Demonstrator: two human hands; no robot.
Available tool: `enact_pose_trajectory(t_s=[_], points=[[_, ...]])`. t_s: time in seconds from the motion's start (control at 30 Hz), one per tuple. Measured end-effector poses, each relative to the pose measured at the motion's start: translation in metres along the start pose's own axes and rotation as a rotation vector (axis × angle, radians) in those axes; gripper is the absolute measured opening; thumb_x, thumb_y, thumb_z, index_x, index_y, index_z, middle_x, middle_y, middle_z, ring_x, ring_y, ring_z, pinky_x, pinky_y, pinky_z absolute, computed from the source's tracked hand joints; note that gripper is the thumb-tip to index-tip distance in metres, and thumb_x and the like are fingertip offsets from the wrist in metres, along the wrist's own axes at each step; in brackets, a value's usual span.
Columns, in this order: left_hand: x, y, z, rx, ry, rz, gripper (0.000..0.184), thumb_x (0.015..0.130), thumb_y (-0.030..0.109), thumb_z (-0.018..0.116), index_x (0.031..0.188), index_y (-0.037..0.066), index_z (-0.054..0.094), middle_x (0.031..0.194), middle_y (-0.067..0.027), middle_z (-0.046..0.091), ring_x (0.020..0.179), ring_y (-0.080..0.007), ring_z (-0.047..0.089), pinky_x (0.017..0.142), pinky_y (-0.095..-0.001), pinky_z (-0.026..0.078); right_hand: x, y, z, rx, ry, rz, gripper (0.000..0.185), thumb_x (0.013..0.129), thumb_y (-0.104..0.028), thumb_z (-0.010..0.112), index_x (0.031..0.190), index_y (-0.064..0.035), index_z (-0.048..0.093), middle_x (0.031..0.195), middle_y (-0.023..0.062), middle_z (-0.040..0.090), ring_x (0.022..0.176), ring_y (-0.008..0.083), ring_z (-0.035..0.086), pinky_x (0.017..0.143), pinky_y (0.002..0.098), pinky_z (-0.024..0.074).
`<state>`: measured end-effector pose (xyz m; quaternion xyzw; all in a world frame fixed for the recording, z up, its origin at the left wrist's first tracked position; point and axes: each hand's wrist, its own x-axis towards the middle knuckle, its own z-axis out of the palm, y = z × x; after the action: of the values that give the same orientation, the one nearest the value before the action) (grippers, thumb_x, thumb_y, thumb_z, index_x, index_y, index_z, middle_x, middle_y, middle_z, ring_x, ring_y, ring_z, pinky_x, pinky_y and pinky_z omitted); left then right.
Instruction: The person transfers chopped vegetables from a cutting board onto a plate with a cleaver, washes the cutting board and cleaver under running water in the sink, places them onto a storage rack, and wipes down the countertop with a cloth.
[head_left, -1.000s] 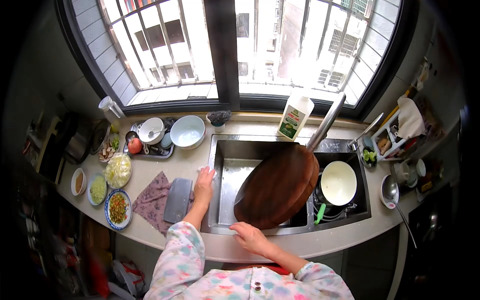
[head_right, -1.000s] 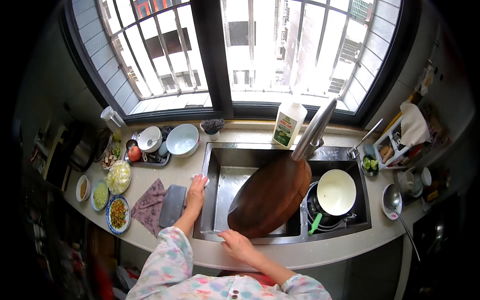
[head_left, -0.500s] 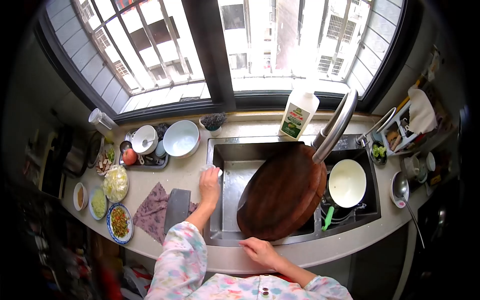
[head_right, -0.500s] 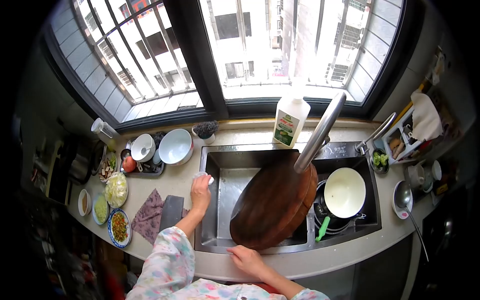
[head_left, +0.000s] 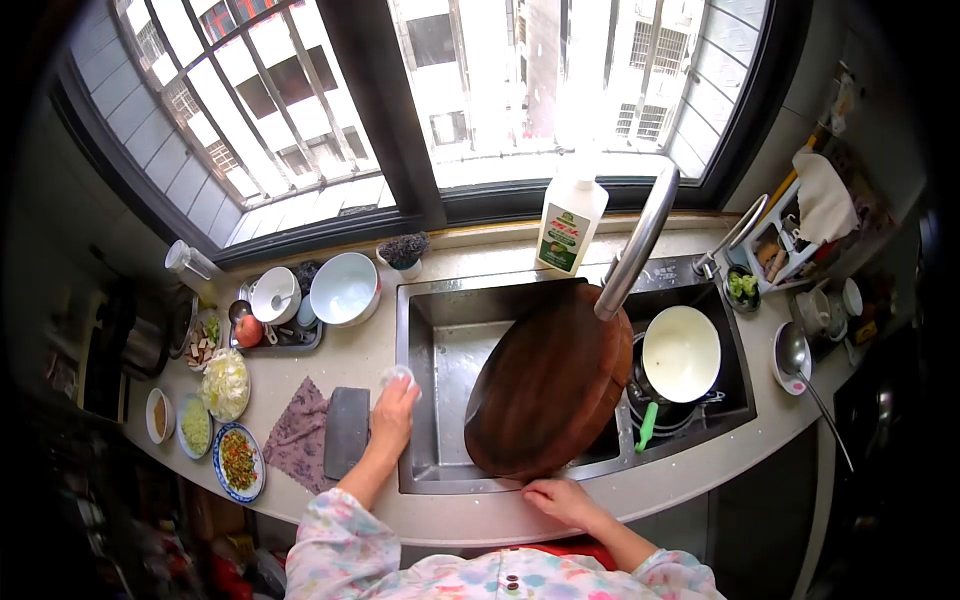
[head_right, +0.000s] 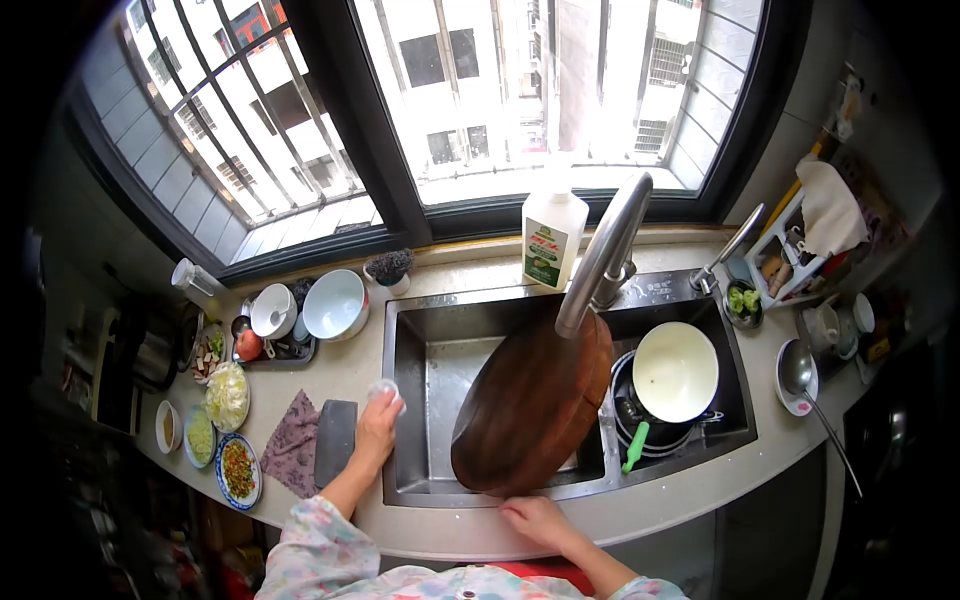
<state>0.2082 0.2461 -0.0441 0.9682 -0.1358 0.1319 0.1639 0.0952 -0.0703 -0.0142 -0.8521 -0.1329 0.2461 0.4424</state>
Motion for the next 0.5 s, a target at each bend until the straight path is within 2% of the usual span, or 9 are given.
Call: enact_pose_trajectory(t_s=[0.07, 0.1, 0.17, 0.23, 0.3, 0.33, 0.43, 0.47, 0.5], points=[[-0.019, -0.001, -0.008, -0.088, -0.009, -0.077, 0.029, 0.072, -0.006, 0.051, 0.098, 0.002, 0.061, 0.111, -0.0171, 0.057, 0.106, -0.0339, 0.053, 0.09, -0.0397, 0.044, -0.004, 0.0, -0.021, -0.02, 0.036, 0.1, 0.023, 0.082, -0.026, 0.056, 0.091, -0.0077, 0.066, 0.087, 0.0131, 0.065, 0.08, 0.0305, 0.062, 0.073, 0.0369, 0.0487], [-0.023, -0.005, -0.012, -0.142, -0.019, -0.114, 0.029, 0.071, -0.007, 0.052, 0.097, 0.002, 0.061, 0.11, -0.0168, 0.057, 0.105, -0.0336, 0.053, 0.089, -0.0397, 0.044, -0.005, -0.001, -0.033, -0.01, 0.048, 0.18, 0.024, 0.08, -0.025, 0.053, 0.089, -0.0051, 0.065, 0.085, 0.016, 0.063, 0.078, 0.0354, 0.06, 0.071, 0.0406, 0.0479], [-0.002, -0.013, -0.031, -0.079, 0.106, -0.201, 0.033, 0.071, -0.008, 0.052, 0.101, 0.002, 0.06, 0.115, -0.0188, 0.054, 0.111, -0.0352, 0.049, 0.093, -0.0404, 0.041, -0.005, 0.02, -0.049, 0.024, 0.253, 0.222, 0.024, 0.083, -0.023, 0.052, 0.091, -0.0041, 0.064, 0.078, 0.0146, 0.065, 0.07, 0.0307, 0.062, 0.062, 0.0371, 0.0494], [0.023, -0.015, -0.044, 0.218, 0.255, -0.238, 0.039, 0.071, -0.002, 0.056, 0.11, 0.002, 0.056, 0.123, -0.0212, 0.048, 0.119, -0.036, 0.041, 0.099, -0.0405, 0.035, 0.004, 0.023, -0.071, 0.6, 0.561, 0.241, 0.029, 0.088, -0.026, 0.051, 0.101, -0.0026, 0.06, 0.079, 0.0104, 0.064, 0.067, 0.0207, 0.061, 0.056, 0.0303, 0.0496], [0.024, 0.003, -0.044, 0.187, 0.247, -0.313, 0.046, 0.071, 0.004, 0.06, 0.116, 0.001, 0.051, 0.127, -0.0228, 0.044, 0.122, -0.0366, 0.037, 0.101, -0.0399, 0.032, 0.015, 0.006, -0.106, 0.654, 0.738, 0.17, 0.038, 0.091, -0.03, 0.049, 0.117, -0.0025, 0.05, 0.096, 0.0098, 0.06, 0.077, 0.0151, 0.06, 0.056, 0.0255, 0.0498], [0.026, 0.014, -0.042, 0.174, 0.244, -0.346, 0.051, 0.071, 0.007, 0.062, 0.12, 0.001, 0.049, 0.128, -0.0235, 0.042, 0.124, -0.0369, 0.035, 0.103, -0.0395, 0.03, 0.025, 0.001, -0.122, 0.651, 0.768, 0.124, 0.044, 0.09, -0.031, 0.049, 0.123, -0.0029, 0.044, 0.107, 0.0128, 0.055, 0.087, 0.0174, 0.058, 0.057, 0.026, 0.0504], [-0.013, 0.058, 0.014, -0.883, 0.058, -0.73, 0.057, 0.076, 0.019, 0.065, 0.126, 0.001, 0.044, 0.131, -0.0191, 0.041, 0.124, -0.0303, 0.037, 0.103, -0.0352, 0.028, 0.057, -0.02, -0.16, 0.708, 0.773, 0.099, 0.064, 0.086, -0.035, 0.056, 0.134, -0.0014, 0.029, 0.13, 0.019, 0.039, 0.113, 0.0247, 0.047, 0.074, 0.0313, 0.0504], [-0.038, 0.044, 0.072, -1.03, -0.092, -0.876, 0.064, 0.077, 0.025, 0.066, 0.13, 0.002, 0.038, 0.131, -0.0168, 0.042, 0.122, -0.0289, 0.038, 0.102, -0.0416, 0.029, 0.072, -0.014, -0.17, 0.644, 0.768, 0.099, 0.069, 0.083, -0.034, 0.059, 0.134, -0.0001, 0.028, 0.131, 0.0192, 0.038, 0.114, 0.0253, 0.045, 0.079, 0.0323, 0.0477], [-0.02, 0.085, 0.038, -1.193, -0.267, -1.349, 0.072, 0.076, 0.029, 0.068, 0.134, 0.004, 0.032, 0.128, -0.0172, 0.045, 0.121, -0.0312, 0.038, 0.098, -0.0513, 0.03, 0.091, 0.002, -0.176, 0.581, 0.76, 0.101, 0.074, 0.08, -0.034, 0.063, 0.134, 0.0013, 0.027, 0.132, 0.0195, 0.036, 0.116, 0.0258, 0.044, 0.085, 0.0334, 0.045]])
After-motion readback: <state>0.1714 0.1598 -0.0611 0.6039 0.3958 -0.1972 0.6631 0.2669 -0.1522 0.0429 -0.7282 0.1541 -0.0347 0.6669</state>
